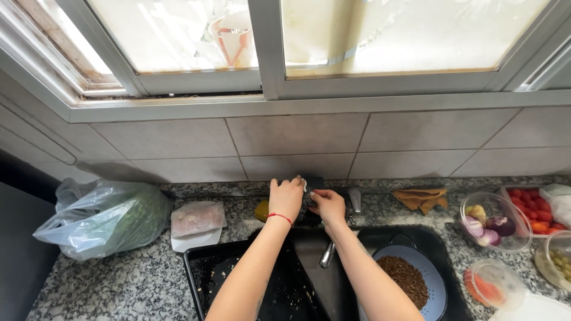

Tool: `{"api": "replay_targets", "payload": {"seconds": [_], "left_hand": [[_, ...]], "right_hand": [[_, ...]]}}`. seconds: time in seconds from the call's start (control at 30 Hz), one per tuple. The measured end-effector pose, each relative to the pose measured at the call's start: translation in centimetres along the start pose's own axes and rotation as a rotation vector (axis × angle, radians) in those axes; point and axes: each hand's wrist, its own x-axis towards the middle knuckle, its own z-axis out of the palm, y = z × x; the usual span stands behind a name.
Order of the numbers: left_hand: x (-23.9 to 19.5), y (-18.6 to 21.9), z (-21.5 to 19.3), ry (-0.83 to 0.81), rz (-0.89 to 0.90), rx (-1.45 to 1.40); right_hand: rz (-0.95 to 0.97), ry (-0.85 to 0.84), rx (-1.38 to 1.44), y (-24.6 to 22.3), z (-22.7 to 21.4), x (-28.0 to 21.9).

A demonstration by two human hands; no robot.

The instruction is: The person removes a baking tray from the oven and takes it to the sink. They scrub the tray with a metal scouring pad under running water, rinse it, and then dry it with a cloth and paper towel.

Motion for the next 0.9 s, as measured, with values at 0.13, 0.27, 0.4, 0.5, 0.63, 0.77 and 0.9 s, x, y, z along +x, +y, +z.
{"api": "replay_targets", "payload": {"seconds": [0.13, 0.27, 0.4, 0.5, 0.63, 0.77, 0.9], "left_hand": [[0.8, -0.7, -2.0, -0.133, -0.022, -0.009], [-0.8, 0.0, -1.4, -0.131, -0.041, -0.007], [1.1, -0.5, -2.1, -0.085, -0.033, 0.063], [0.2, -0.1, -1.0, -0.185, -0.084, -0.019], [1.0, 1.3, -6.1, -0.184, -0.031, 0.058], [1.0, 5.9, -2.3, -0.122, 0.114, -0.148], [1.1, 11.8, 6.3, -0.382, 0.251, -0.059]], "right_hand": [[-0.009, 0.001, 0.021, 0.7, 0.0, 1.2], [0.024, 0.024, 0.019, 1.4, -0.2, 0.4], [0.024, 0.000, 0.012, 1.7, -0.4, 1.9], [0.030, -0.012, 0.054, 2.0, -0.4, 2.5], [0.000, -0.016, 0.072, -0.9, -2.7, -1.9], [-0.208, 0.166, 0.002, -1.4, -8.8, -7.5], [-0.091, 0.267, 0.071, 9.3, -14.3, -6.7]]}}
